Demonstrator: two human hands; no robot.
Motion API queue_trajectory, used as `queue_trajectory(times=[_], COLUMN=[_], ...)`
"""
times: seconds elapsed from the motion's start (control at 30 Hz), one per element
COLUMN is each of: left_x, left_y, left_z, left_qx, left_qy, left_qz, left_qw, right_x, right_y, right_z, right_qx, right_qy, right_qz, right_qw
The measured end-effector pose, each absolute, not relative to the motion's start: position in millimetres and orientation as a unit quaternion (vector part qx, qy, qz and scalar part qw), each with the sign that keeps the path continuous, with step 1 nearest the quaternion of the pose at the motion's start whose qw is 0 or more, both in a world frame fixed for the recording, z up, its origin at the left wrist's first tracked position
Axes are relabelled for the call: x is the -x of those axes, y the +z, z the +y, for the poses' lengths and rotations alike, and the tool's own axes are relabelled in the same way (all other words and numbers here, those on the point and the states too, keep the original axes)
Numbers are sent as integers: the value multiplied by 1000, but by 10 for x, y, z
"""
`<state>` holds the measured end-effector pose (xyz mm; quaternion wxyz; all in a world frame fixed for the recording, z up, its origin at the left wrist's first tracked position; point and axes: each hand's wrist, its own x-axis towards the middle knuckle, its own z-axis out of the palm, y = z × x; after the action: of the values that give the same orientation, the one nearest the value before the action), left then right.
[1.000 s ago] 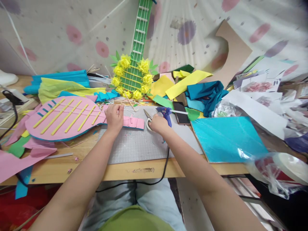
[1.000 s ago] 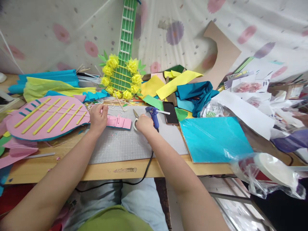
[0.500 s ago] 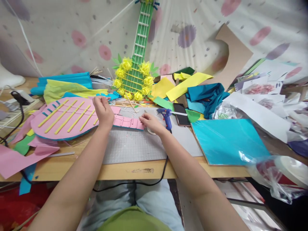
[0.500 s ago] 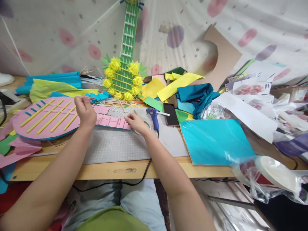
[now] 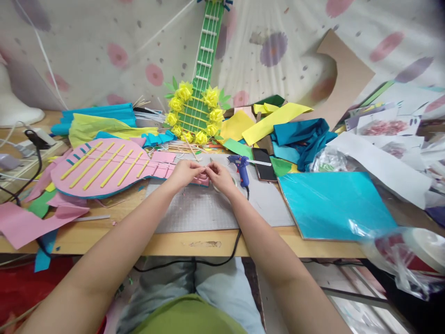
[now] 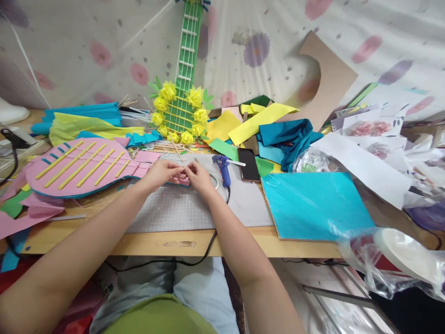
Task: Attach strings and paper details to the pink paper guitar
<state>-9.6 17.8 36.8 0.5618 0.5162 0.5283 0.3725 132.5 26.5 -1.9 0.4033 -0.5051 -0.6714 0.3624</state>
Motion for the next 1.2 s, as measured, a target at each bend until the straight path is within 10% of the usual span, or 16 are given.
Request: queue_trajectory(times=[1.2], left_x=[117], left_y=[459], left_z=[77], left_qx=[-544], left_qy=[371], left_qz=[494], left_qw=[568], right_x=[-1343], right_y=[21], right_z=[125], right_qx=[463], right_qy=[454], right_qz=[-636], right_qw=[418])
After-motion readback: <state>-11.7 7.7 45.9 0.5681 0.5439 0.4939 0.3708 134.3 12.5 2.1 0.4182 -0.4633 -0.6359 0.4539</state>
